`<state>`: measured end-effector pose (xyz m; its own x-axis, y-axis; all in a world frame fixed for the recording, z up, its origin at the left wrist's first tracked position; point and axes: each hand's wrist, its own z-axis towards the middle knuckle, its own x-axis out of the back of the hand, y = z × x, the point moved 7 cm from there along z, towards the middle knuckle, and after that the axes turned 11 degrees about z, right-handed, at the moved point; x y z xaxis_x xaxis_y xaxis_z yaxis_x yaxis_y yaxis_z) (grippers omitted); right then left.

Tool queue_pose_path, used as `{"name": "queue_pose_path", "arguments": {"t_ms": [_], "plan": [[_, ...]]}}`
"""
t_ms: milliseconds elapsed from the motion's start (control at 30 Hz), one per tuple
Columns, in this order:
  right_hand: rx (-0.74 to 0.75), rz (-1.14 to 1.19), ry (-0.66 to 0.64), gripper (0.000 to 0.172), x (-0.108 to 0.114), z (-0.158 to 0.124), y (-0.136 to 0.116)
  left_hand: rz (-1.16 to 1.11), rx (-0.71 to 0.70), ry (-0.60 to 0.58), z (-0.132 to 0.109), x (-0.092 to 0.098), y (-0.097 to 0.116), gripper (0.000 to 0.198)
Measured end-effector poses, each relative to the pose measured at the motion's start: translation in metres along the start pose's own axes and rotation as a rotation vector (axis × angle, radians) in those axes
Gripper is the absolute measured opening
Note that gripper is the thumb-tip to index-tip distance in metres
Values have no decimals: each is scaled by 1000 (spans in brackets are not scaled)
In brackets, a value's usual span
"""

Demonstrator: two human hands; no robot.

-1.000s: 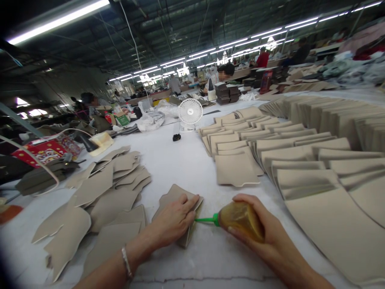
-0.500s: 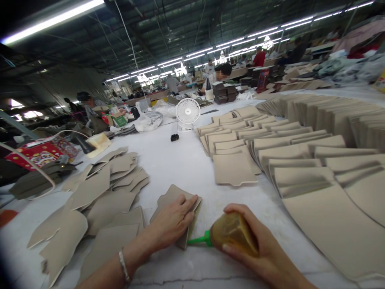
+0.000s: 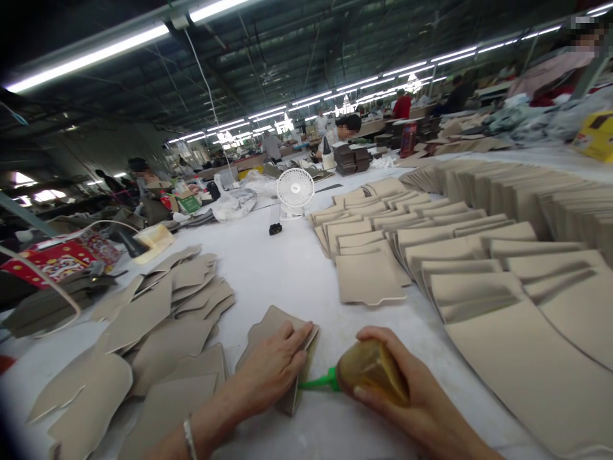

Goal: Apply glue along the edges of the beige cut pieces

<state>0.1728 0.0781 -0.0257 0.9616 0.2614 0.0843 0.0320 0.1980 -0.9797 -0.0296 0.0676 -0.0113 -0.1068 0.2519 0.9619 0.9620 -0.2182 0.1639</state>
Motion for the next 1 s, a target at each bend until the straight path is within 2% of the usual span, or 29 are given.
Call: {"name": "queue_pose_path", "arguments": {"t_ms": [133, 233, 400, 600, 700, 800, 900, 1000], "plan": [[77, -78, 79, 45, 16, 22, -6, -21, -9, -1, 1, -1, -1, 52], [144, -130, 61, 45, 21, 31, -6, -31, -4, -4, 2, -1, -2, 52], [156, -152, 4, 42, 18, 22, -1, -46, 7, -8, 2, -1, -3, 51], [158, -155, 72, 43, 24, 24, -1, -61, 15, -21, 2, 2, -2, 53], [138, -135, 48, 43, 21, 22, -2, -68, 15, -11, 2, 2, -2, 52], [14, 24, 5, 46, 18, 16, 4, -92, 16, 0, 4, 1, -5, 50], [-174, 362, -14, 46, 19, 11, 16, -187, 33, 23, 5, 3, -13, 47], [-317, 717, 69, 45, 27, 10, 28, -230, 174, 160, 2, 13, -36, 42]]}}
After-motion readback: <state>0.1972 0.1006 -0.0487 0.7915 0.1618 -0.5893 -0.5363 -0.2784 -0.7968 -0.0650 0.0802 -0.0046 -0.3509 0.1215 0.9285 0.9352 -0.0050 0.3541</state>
